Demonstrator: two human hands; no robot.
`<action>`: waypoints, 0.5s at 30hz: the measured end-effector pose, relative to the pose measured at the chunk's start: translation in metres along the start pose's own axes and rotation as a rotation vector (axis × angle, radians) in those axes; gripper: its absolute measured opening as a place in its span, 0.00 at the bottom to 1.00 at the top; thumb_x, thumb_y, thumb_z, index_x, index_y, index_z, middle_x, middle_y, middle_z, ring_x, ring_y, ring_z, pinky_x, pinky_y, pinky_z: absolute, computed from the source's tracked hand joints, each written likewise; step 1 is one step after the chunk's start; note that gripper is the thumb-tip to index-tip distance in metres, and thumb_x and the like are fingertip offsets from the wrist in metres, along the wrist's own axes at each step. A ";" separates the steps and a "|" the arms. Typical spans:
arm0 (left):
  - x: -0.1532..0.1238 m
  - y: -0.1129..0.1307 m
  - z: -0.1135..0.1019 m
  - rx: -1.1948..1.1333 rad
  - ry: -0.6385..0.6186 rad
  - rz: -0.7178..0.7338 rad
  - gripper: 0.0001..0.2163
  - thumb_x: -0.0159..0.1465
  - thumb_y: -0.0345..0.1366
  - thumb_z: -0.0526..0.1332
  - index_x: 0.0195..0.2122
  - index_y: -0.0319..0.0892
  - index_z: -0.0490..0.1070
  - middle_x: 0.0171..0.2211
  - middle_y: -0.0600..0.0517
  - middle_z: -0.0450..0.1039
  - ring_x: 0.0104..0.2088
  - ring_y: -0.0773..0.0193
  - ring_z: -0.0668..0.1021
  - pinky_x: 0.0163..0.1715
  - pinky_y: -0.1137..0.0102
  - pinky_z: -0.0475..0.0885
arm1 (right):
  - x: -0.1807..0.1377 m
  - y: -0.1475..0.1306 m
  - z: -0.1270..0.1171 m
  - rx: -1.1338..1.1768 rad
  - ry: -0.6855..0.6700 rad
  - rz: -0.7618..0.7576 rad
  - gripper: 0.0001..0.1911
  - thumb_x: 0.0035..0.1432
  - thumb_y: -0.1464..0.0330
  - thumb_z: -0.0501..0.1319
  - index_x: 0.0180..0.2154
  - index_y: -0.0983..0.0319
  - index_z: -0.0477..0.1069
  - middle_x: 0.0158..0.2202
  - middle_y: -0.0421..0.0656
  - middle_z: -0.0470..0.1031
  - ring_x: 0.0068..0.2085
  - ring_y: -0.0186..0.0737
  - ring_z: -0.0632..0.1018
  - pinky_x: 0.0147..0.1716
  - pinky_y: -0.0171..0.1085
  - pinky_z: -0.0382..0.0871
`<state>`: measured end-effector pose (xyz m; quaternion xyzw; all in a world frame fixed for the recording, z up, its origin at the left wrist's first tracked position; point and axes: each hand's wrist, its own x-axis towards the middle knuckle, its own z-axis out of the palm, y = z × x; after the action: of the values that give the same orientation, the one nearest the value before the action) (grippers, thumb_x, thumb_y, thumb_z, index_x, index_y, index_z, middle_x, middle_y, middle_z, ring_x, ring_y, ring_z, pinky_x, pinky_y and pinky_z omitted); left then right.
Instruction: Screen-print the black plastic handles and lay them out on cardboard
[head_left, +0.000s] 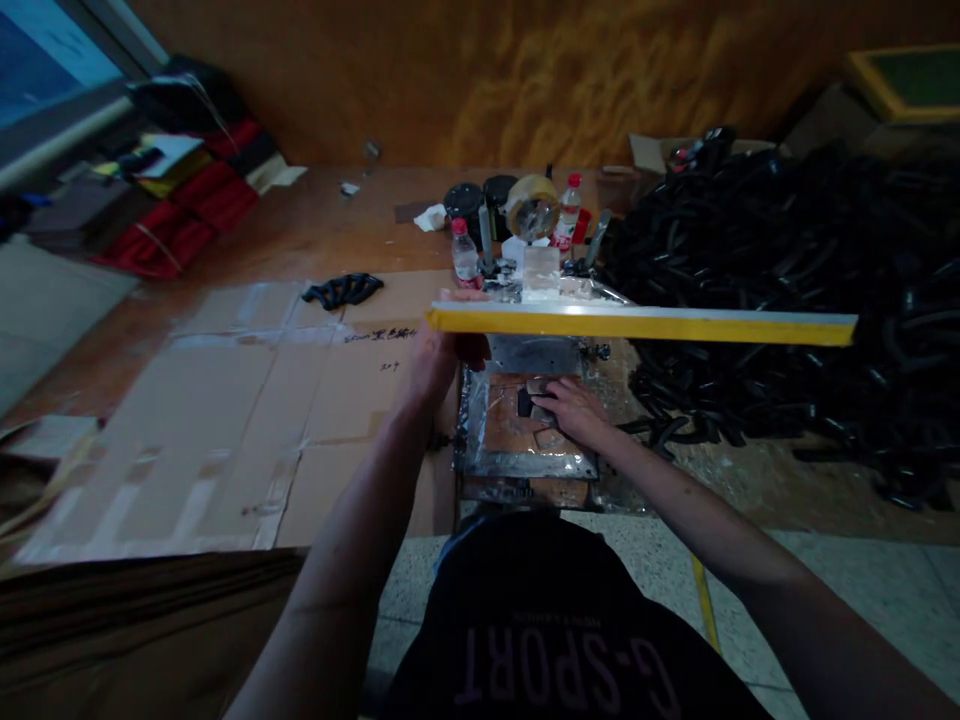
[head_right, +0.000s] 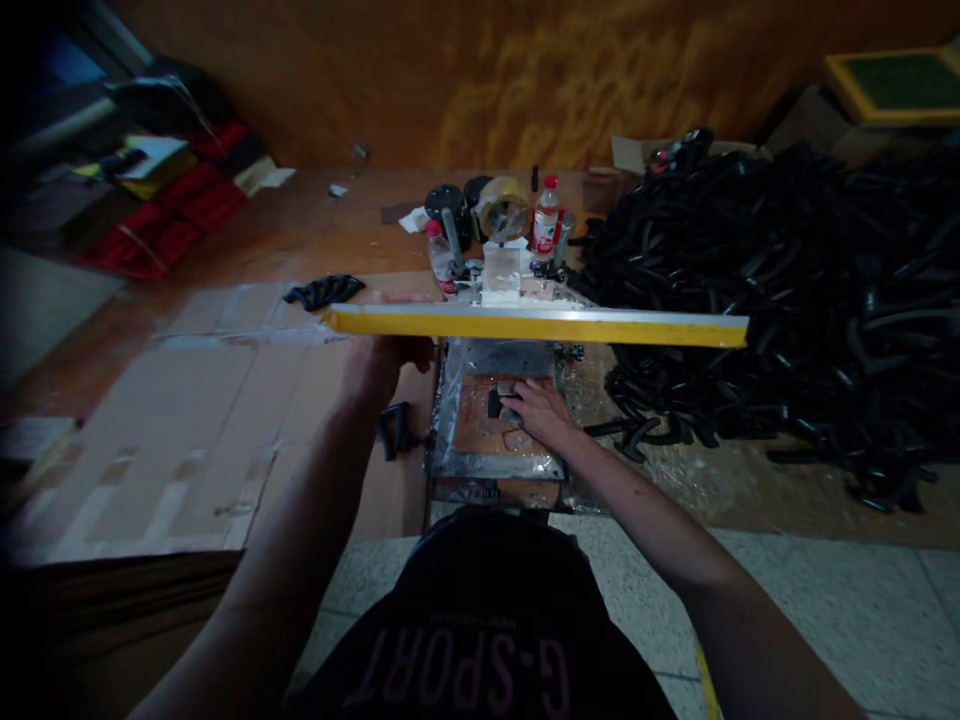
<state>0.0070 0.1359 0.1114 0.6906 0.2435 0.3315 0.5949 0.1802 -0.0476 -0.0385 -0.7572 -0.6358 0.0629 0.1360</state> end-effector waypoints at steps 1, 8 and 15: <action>-0.010 -0.001 0.003 0.002 0.011 -0.006 0.29 0.68 0.59 0.44 0.44 0.40 0.74 0.26 0.50 0.73 0.24 0.67 0.74 0.24 0.73 0.69 | -0.006 0.006 -0.006 0.021 0.050 0.073 0.11 0.61 0.71 0.62 0.43 0.57 0.80 0.40 0.43 0.80 0.43 0.39 0.76 0.44 0.38 0.73; -0.094 -0.090 -0.001 0.080 -0.068 -0.402 0.27 0.64 0.56 0.55 0.55 0.40 0.72 0.26 0.54 0.67 0.24 0.68 0.67 0.23 0.74 0.63 | -0.016 0.067 -0.074 -0.008 0.350 0.488 0.16 0.65 0.71 0.51 0.41 0.65 0.77 0.38 0.51 0.77 0.38 0.43 0.77 0.40 0.41 0.73; -0.107 -0.160 0.011 0.263 -0.092 -0.488 0.30 0.66 0.46 0.56 0.68 0.42 0.56 0.25 0.57 0.64 0.24 0.68 0.67 0.27 0.73 0.63 | 0.073 -0.002 -0.069 -0.067 0.144 0.116 0.28 0.56 0.67 0.65 0.58 0.64 0.67 0.57 0.53 0.70 0.57 0.53 0.69 0.55 0.48 0.64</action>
<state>-0.0465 0.0784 -0.0644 0.6973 0.4160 0.1123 0.5728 0.2102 0.0156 0.0336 -0.7995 -0.5811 -0.0052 0.1521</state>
